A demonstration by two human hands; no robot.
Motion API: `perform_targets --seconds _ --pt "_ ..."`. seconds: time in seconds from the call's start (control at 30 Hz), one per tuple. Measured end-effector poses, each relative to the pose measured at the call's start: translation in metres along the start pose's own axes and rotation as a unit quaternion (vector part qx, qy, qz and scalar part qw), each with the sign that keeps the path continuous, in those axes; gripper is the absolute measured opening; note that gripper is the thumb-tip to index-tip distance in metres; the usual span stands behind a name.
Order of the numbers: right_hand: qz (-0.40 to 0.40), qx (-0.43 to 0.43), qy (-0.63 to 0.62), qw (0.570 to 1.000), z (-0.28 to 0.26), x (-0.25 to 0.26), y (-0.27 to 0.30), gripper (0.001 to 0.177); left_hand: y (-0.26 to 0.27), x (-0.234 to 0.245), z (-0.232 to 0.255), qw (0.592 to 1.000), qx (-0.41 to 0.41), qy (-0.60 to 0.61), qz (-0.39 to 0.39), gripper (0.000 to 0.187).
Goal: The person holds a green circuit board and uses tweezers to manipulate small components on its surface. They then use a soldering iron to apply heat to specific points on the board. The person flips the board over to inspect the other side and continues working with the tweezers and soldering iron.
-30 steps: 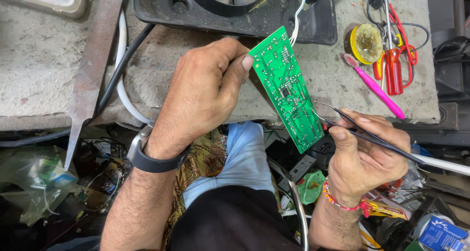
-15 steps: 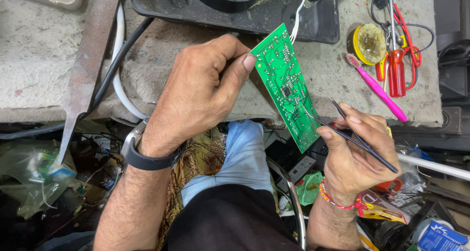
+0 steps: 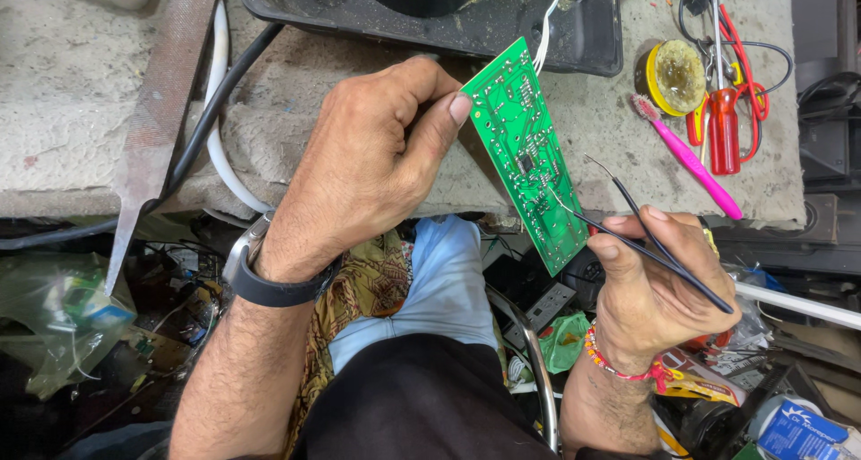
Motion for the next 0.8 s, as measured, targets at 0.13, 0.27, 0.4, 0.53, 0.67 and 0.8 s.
perform_targets --seconds 0.13,0.27,0.4,0.53,0.67,0.8 --pt "0.023 -0.01 -0.014 1.0 0.002 0.007 0.002 0.043 0.0 -0.001 0.002 1.0 -0.007 0.011 -0.006 0.014" --pt "0.016 0.004 0.006 1.0 0.003 0.016 0.007 0.04 0.0 -0.003 0.002 1.0 -0.002 0.018 -0.011 0.016" --pt "0.03 -0.002 -0.012 0.999 0.004 0.021 0.008 0.04 0.001 -0.005 0.005 1.0 0.008 0.025 -0.006 0.017" --pt "0.03 0.004 -0.017 0.999 0.005 0.022 0.008 0.04 -0.001 -0.011 0.007 0.999 0.015 0.036 -0.009 0.017" --pt "0.04 0.001 -0.041 0.998 0.01 0.024 0.01 0.038 -0.002 -0.014 0.009 1.0 0.005 0.029 -0.001 0.018" --pt "0.041 -0.007 -0.054 0.998 0.017 0.027 0.012 0.036 -0.004 -0.016 0.01 1.0 -0.003 0.024 0.002 0.018"
Point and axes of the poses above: each hand's wrist, its own y-axis away from the middle knuckle, its own x-axis out of the back of the hand, z = x × y, the point moved 7 cm from there along -y, towards the middle knuckle, and after that the axes turned 11 degrees about x, right-handed, at the moved point
